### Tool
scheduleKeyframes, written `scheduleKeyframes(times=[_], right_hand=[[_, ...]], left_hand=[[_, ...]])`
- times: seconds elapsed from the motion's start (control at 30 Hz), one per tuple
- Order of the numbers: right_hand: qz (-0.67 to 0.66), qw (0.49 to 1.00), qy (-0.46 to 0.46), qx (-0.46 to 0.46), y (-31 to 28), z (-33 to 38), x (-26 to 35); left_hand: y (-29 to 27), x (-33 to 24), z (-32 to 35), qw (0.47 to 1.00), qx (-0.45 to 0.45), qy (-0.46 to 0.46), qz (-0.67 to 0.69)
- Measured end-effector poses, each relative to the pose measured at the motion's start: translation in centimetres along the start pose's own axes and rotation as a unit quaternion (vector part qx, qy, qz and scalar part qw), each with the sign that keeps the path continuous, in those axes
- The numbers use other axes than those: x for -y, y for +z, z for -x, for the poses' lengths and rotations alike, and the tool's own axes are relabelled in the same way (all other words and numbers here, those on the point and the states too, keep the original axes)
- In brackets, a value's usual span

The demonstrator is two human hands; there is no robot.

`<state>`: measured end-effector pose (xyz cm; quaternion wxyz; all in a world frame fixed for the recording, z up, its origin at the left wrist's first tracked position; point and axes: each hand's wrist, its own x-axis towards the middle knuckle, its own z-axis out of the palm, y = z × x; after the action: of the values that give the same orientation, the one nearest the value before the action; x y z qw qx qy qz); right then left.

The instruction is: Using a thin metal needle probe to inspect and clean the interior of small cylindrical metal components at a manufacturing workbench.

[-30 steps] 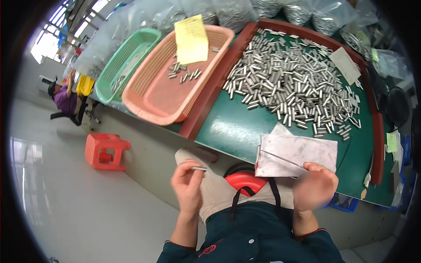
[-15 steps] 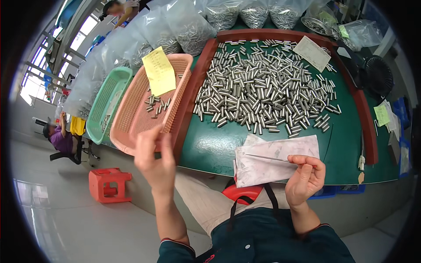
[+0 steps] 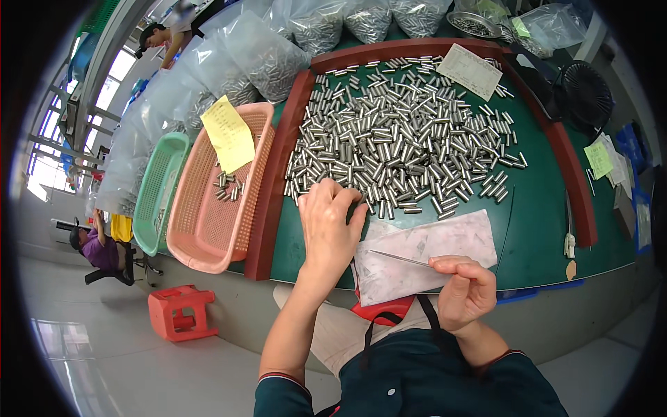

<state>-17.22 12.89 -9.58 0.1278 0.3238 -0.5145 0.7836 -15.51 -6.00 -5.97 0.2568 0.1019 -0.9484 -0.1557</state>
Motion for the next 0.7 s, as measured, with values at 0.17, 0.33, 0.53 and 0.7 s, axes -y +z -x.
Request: scheduleKeyframes(times=[0.17, 0.33, 0.53, 0.7], right_hand=[[-0.001, 1.000, 0.003, -0.005, 0.0, 0.0, 0.2], [0.002, 1.000, 0.008, -0.005, 0.0, 0.1, 0.1], [0.014, 1.000, -0.015, 0.017, -0.6, 0.4, 0.0], [-0.146, 0.960, -0.032, 0.237, -0.1, 1.4, 2.8]], left_hand=[[0.9, -0.3, 0.0, 1.000, -0.010, -0.008, -0.015], [-0.6, -0.8, 0.9, 0.998, -0.056, -0.018, 0.001], [-6.1, -2.0, 8.4, 0.884, -0.072, -0.239, 0.395], [-5.3, -0.7, 16.1, 0.621, -0.093, -0.449, 0.635]])
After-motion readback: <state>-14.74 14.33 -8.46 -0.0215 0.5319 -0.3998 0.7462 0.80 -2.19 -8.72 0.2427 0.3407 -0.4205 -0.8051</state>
